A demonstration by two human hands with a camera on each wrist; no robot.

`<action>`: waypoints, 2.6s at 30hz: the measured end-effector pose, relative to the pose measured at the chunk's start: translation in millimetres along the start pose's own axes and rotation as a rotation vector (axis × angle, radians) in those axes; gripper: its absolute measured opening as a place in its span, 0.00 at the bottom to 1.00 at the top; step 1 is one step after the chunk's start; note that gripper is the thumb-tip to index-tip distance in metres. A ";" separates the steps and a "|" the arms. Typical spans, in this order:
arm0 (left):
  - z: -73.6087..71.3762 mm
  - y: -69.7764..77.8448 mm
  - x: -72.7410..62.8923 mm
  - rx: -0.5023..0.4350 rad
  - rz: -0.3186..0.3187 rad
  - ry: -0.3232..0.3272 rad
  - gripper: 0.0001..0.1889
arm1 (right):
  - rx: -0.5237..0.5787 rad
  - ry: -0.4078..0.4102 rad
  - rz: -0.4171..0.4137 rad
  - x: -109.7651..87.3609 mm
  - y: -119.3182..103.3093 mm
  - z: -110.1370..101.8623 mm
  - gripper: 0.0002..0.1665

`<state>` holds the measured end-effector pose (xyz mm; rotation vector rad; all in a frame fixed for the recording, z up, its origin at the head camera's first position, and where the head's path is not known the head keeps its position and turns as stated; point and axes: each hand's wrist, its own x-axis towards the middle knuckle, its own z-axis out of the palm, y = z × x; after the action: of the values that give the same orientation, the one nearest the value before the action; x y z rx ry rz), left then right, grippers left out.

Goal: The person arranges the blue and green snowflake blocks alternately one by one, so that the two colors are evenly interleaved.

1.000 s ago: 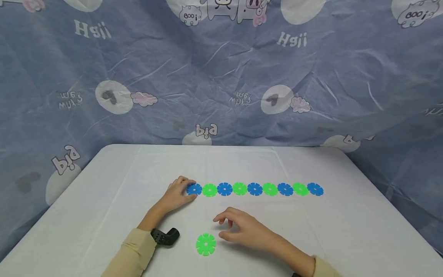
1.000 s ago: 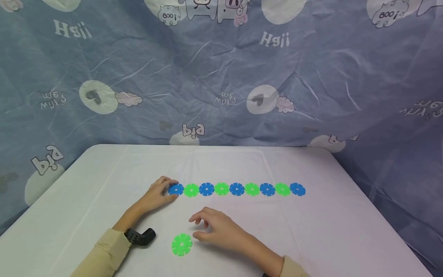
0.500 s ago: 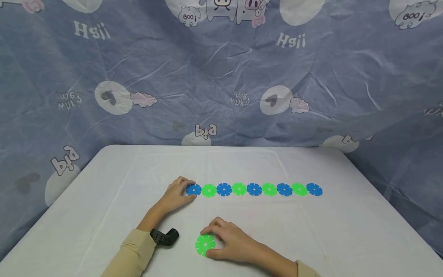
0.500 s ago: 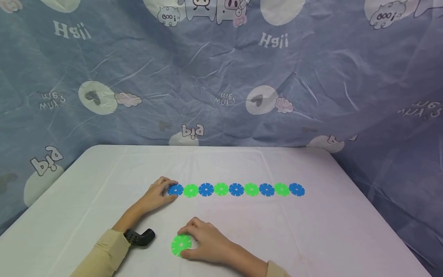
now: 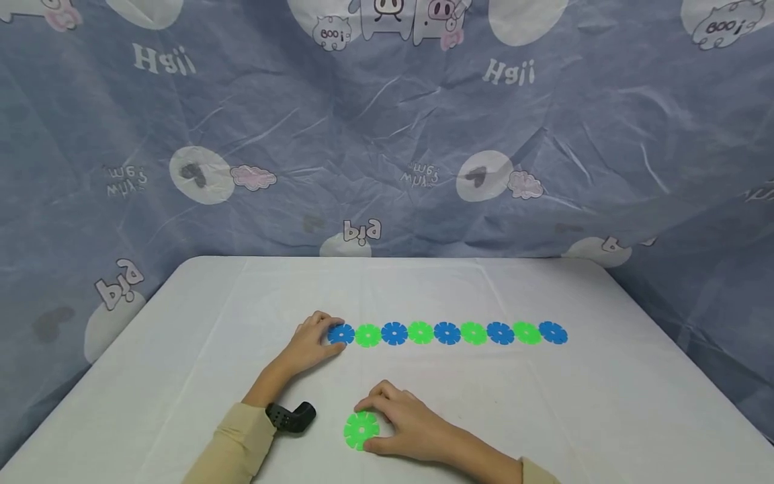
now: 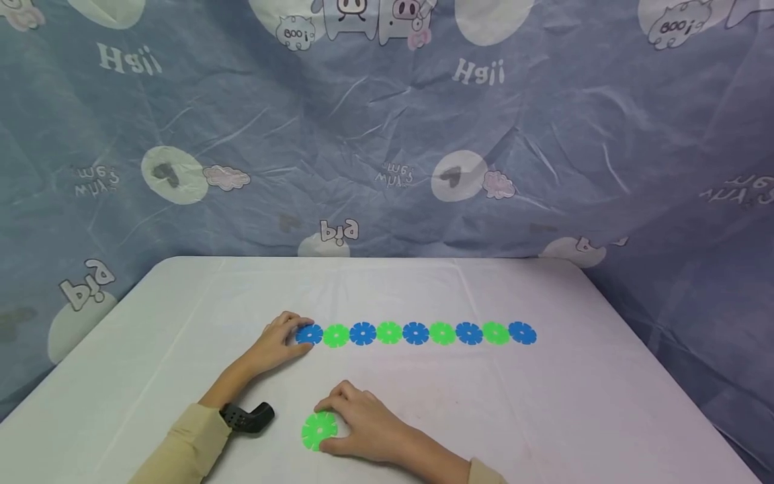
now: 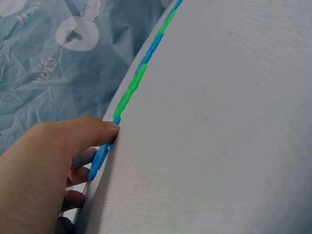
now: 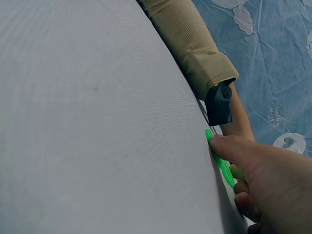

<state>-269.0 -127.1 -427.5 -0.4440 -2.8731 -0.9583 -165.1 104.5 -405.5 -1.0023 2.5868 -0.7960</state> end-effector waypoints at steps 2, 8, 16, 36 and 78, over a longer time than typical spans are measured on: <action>-0.3 0.2 0.0 0.003 0.002 -0.001 0.25 | 0.007 0.001 -0.004 0.0 0.7 0.0 0.25; -1.5 0.8 0.0 0.003 0.001 0.002 0.25 | 0.031 -0.003 0.005 1.7 3.1 0.7 0.24; -1.7 0.7 3.0 0.010 0.013 0.004 0.24 | 0.047 0.029 -0.019 0.6 2.7 0.6 0.25; -2.0 2.3 -0.3 0.001 -0.005 -0.002 0.25 | 0.415 -0.015 0.008 -2.2 5.8 -22.2 0.21; -1.4 -0.8 -0.2 0.011 0.004 -0.016 0.25 | 0.247 0.426 0.337 -81.2 155.5 -170.3 0.27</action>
<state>-269.0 -128.6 -426.9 -0.4583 -2.8895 -0.9430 -260.9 323.0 -352.4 -0.3372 2.7883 -1.3036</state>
